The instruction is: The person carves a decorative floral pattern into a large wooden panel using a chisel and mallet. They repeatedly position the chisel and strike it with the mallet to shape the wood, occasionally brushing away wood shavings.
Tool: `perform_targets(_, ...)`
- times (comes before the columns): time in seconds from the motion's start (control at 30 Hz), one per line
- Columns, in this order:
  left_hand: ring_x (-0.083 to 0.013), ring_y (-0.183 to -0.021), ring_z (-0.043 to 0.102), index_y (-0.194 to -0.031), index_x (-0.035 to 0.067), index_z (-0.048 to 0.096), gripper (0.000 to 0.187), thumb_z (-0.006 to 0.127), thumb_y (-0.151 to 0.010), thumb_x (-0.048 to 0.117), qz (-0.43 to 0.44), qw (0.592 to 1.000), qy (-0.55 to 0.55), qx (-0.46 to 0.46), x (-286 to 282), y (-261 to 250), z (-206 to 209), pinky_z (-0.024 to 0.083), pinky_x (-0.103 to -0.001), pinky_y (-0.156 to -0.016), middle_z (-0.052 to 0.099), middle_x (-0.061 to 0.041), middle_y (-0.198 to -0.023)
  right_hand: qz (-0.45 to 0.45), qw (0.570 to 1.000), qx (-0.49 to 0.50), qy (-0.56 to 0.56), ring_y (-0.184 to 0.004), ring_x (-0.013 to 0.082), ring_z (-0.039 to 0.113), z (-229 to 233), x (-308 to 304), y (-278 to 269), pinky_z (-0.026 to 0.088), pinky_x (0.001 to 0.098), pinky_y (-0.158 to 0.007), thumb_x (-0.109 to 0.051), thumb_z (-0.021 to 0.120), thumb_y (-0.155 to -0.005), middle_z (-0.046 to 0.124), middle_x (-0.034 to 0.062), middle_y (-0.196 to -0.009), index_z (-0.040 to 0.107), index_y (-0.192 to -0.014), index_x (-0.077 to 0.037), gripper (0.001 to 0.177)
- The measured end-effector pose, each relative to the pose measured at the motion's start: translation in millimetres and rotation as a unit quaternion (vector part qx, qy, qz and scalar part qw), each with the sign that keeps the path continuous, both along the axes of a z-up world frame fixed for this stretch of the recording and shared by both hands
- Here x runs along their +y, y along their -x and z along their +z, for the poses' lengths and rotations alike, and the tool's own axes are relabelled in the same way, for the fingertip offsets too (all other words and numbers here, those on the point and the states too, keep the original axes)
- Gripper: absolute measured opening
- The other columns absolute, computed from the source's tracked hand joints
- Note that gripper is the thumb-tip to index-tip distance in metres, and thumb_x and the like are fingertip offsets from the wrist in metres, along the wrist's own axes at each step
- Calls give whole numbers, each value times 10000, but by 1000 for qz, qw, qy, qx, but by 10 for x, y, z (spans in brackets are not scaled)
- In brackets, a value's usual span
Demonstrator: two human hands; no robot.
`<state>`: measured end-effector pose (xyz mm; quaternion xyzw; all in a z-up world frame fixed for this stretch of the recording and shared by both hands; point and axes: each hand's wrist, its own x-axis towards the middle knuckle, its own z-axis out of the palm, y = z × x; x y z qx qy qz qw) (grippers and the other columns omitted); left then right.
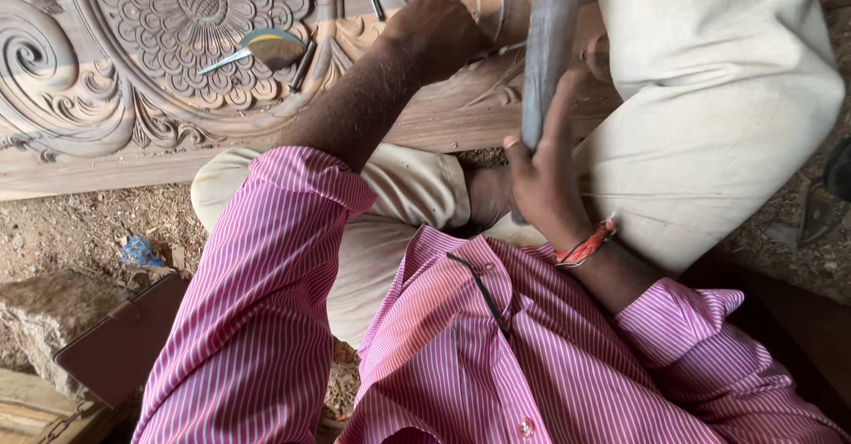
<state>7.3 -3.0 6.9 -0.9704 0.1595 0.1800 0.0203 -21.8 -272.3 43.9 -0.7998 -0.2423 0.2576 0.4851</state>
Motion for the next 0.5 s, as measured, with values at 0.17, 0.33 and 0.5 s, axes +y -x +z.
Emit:
perform_targets(0.17, -194, -675, 743, -1096, 186, 728, 160, 585, -1040, 139, -26, 999, -41, 26, 19, 87, -163, 637, -385, -763, 741, -80, -772, -27, 998, 29, -51, -1672, 418, 73, 38, 13, 40, 167, 511, -1384, -363, 522, -1182, -21, 309, -1777, -161, -1667, -56, 892)
perform_targets(0.33, -198, -650, 740, -1079, 226, 722, 175, 574, -1028, 149, -2, 997, -46, 66, -13, 18, -87, 632, -389, -754, 735, -89, -716, -1, 998, -24, -52, -1680, 445, 15, 24, 44, -23, 108, 544, -1391, -365, 546, -1163, -66, 328, -1767, -188, -1661, -61, 937)
perform_targets(0.5, -189, -646, 750, -1079, 215, 728, 175, 589, -1026, 123, -3, 998, -38, 56, -33, 43, -43, 631, -401, -780, 733, -80, -751, -3, 1000, 16, -14, -1683, 426, 74, -106, -20, 38, 198, 525, -1385, -406, 503, -1172, -40, 310, -1765, -156, -1667, -70, 890)
